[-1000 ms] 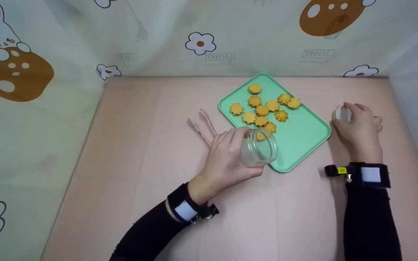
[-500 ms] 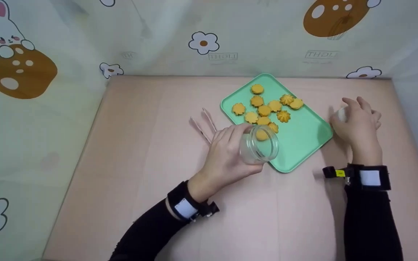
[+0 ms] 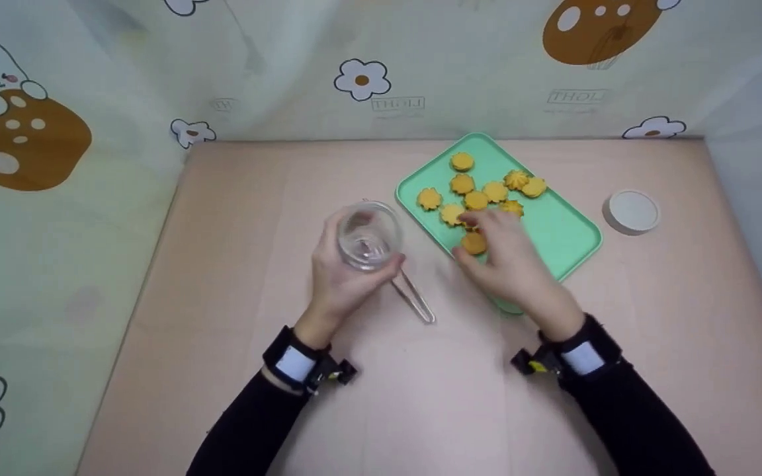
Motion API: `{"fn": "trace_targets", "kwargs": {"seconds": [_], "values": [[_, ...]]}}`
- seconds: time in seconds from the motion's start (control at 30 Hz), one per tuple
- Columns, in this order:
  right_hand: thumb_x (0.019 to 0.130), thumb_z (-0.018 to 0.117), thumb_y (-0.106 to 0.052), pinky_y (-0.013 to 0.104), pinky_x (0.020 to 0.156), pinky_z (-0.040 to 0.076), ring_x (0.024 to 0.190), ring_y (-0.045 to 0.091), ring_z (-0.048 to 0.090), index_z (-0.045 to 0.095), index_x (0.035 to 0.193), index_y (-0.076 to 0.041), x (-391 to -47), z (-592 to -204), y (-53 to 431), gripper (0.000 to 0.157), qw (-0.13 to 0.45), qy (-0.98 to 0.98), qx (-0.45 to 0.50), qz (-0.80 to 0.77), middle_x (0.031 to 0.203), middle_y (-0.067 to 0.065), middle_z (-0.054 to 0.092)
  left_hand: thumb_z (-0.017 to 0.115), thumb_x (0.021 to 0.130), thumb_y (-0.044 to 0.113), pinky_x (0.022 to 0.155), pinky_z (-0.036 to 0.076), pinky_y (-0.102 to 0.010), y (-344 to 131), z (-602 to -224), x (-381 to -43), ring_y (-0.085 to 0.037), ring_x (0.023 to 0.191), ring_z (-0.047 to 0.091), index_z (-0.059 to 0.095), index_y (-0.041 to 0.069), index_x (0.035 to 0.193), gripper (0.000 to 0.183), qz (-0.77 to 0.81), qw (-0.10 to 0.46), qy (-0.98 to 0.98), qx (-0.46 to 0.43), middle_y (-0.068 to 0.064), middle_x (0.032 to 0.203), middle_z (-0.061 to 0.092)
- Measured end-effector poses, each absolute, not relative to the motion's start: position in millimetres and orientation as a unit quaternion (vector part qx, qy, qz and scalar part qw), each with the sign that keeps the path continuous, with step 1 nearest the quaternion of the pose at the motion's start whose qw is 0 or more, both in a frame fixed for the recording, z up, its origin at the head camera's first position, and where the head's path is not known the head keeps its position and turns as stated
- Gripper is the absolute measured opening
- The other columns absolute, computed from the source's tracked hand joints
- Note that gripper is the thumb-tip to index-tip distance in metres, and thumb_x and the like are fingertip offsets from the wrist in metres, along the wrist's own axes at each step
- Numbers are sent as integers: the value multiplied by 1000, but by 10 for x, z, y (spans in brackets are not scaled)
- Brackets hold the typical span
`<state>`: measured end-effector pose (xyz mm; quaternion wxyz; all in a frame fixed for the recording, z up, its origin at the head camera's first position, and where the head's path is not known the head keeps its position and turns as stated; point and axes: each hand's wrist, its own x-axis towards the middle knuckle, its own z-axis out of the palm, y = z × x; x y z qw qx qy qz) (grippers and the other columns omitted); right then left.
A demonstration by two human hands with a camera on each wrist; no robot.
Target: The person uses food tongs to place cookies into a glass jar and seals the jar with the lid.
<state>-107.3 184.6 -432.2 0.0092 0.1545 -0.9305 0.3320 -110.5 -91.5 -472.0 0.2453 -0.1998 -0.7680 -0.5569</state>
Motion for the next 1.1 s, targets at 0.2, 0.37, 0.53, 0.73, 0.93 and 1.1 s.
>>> {"fn": "trace_targets", "kwargs": {"seconds": [0.2, 0.37, 0.53, 0.73, 0.93, 1.1], "values": [[101, 79, -34, 52, 101, 54, 119, 38, 59, 60, 144, 3, -916, -4556, 1497, 59, 19, -929, 214, 303, 125, 20, 66, 101, 74, 21, 110, 55, -47, -1140, -4958, -1235, -25, 123, 68, 55, 2, 146, 88, -598, 274, -747, -97, -9, 132, 71], [101, 79, -43, 50, 96, 56, 117, 37, 59, 56, 148, 6, -845, -4732, 1304, 72, 11, -927, 222, 302, 126, 20, 65, 100, 75, 16, 113, 51, -44, -1250, -5050, -1289, -25, 126, 65, 52, 2, 148, 88, -622, 279, -730, -47, -11, 134, 69], [101, 78, -46, 52, 102, 55, 121, 40, 58, 52, 150, 11, -878, -4815, 1161, 80, 15, -929, 216, 300, 131, 24, 62, 100, 75, 11, 114, 49, -42, -1276, -5099, -1308, -26, 127, 64, 51, 1, 149, 90, -635, 279, -720, -29, -13, 134, 68], [101, 75, -53, 54, 105, 55, 121, 42, 58, 51, 148, 13, -1001, -4799, 963, 85, 16, -939, 216, 267, 131, 28, 61, 100, 75, 11, 116, 48, -43, -1272, -5144, -1327, -26, 128, 64, 51, 0, 148, 89, -636, 279, -719, -26, -13, 134, 68], [99, 77, -54, 54, 98, 56, 118, 43, 59, 53, 144, 10, -1105, -4783, 804, 82, -1, -945, 198, 260, 128, 28, 60, 100, 74, 9, 115, 49, -43, -1275, -5155, -1331, -25, 127, 64, 52, 0, 147, 88, -645, 276, -712, -16, -13, 134, 68], [95, 85, -50, 53, 93, 57, 109, 40, 60, 57, 133, 8, -1174, -4805, 756, 74, -7, -943, 184, 279, 118, 24, 59, 101, 74, 10, 116, 49, -44, -1285, -5160, -1329, -25, 128, 63, 52, 2, 148, 89, -643, 277, -714, -15, -12, 135, 68]]}}
